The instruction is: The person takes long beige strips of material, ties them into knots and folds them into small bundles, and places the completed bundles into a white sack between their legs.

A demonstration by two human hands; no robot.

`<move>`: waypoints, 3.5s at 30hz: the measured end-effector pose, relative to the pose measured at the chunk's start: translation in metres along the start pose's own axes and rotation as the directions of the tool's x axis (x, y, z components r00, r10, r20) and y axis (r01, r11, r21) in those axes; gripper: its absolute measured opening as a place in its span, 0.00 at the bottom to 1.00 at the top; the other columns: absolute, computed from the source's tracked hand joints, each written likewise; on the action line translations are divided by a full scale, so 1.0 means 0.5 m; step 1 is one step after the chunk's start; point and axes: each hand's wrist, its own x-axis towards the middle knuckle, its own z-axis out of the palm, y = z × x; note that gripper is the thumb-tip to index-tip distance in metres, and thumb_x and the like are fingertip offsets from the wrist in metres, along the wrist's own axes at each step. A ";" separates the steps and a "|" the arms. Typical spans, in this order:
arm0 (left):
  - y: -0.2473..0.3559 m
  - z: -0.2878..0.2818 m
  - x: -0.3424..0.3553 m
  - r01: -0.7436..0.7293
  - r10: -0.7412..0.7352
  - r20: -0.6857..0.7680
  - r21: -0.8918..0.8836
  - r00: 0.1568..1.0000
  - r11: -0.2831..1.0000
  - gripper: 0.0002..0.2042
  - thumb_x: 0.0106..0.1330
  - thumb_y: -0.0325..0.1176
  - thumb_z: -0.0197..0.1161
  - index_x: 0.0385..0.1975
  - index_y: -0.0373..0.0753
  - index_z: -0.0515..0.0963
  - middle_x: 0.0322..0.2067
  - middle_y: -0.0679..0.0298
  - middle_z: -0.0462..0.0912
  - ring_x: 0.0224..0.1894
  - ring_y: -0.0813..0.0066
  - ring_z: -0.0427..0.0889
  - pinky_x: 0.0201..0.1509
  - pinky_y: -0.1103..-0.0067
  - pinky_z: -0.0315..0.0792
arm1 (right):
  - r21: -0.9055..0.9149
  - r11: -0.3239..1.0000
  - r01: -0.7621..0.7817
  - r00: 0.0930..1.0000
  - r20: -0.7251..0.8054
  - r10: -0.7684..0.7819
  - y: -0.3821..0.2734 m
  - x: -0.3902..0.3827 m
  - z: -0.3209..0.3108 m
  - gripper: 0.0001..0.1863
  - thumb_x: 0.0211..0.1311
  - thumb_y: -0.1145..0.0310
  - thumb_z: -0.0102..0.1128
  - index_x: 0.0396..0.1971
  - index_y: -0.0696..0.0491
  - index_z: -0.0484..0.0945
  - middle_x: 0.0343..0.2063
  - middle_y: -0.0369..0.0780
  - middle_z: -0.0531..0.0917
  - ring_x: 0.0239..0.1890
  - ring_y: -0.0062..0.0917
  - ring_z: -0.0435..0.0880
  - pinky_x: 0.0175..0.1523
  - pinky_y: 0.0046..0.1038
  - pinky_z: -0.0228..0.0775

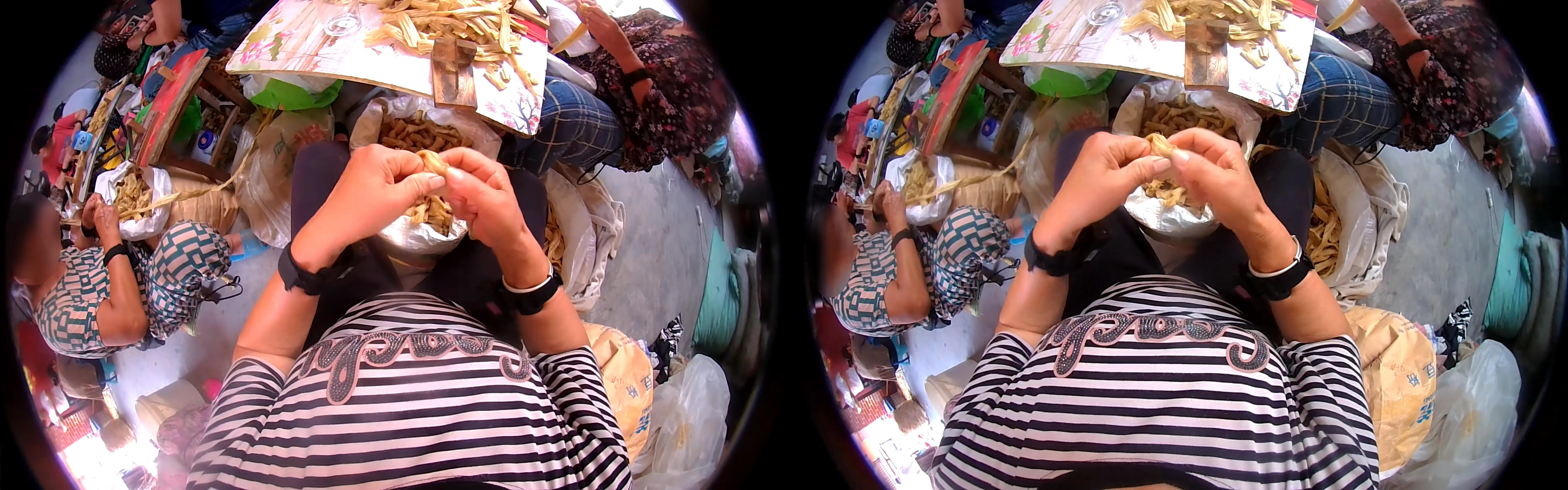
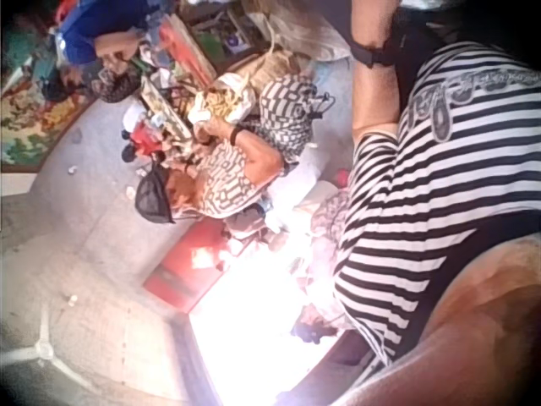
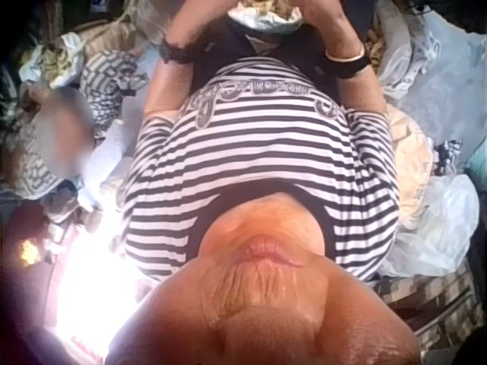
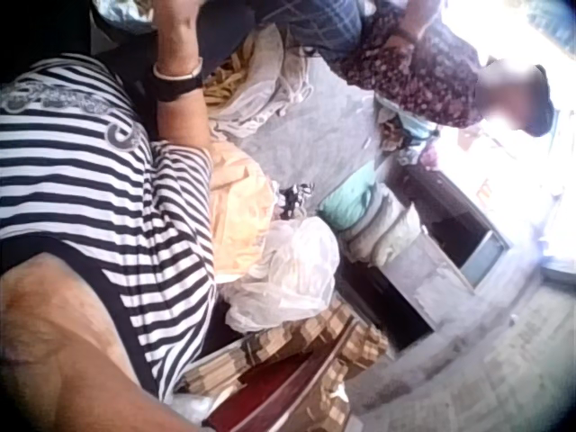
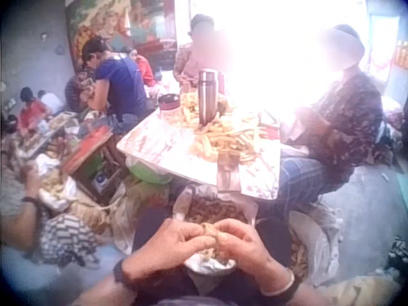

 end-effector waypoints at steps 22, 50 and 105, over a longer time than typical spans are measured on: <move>-0.023 -0.029 0.012 -0.205 0.053 0.449 0.298 0.892 0.932 0.10 0.62 0.36 0.54 0.29 0.35 0.71 0.19 0.56 0.72 0.25 0.61 0.75 0.26 0.72 0.66 | -0.721 0.649 0.244 0.967 0.228 -0.111 -0.078 -0.013 -0.073 0.08 0.55 0.71 0.59 0.22 0.60 0.77 0.10 0.35 0.70 0.15 0.14 0.66 0.20 0.19 0.56; -0.065 0.043 0.103 0.069 -0.182 -0.211 -0.453 0.960 0.889 0.18 0.71 0.41 0.45 0.34 0.32 0.76 0.31 0.60 0.81 0.30 0.81 0.77 0.31 0.82 0.70 | 0.075 0.986 -0.152 0.988 0.051 0.148 0.004 0.127 -0.024 0.16 0.65 0.61 0.49 0.24 0.56 0.76 0.14 0.30 0.71 0.15 0.11 0.66 0.21 0.13 0.56; 0.019 0.000 0.030 -0.151 0.166 -0.010 0.366 0.986 0.918 0.08 0.52 0.29 0.62 0.22 0.30 0.74 0.13 0.62 0.73 0.16 0.79 0.72 0.21 0.83 0.64 | 0.265 0.956 -0.125 0.970 0.237 0.061 0.028 0.043 -0.062 0.10 0.61 0.68 0.55 0.39 0.57 0.76 0.15 0.27 0.66 0.13 0.09 0.58 0.18 0.12 0.47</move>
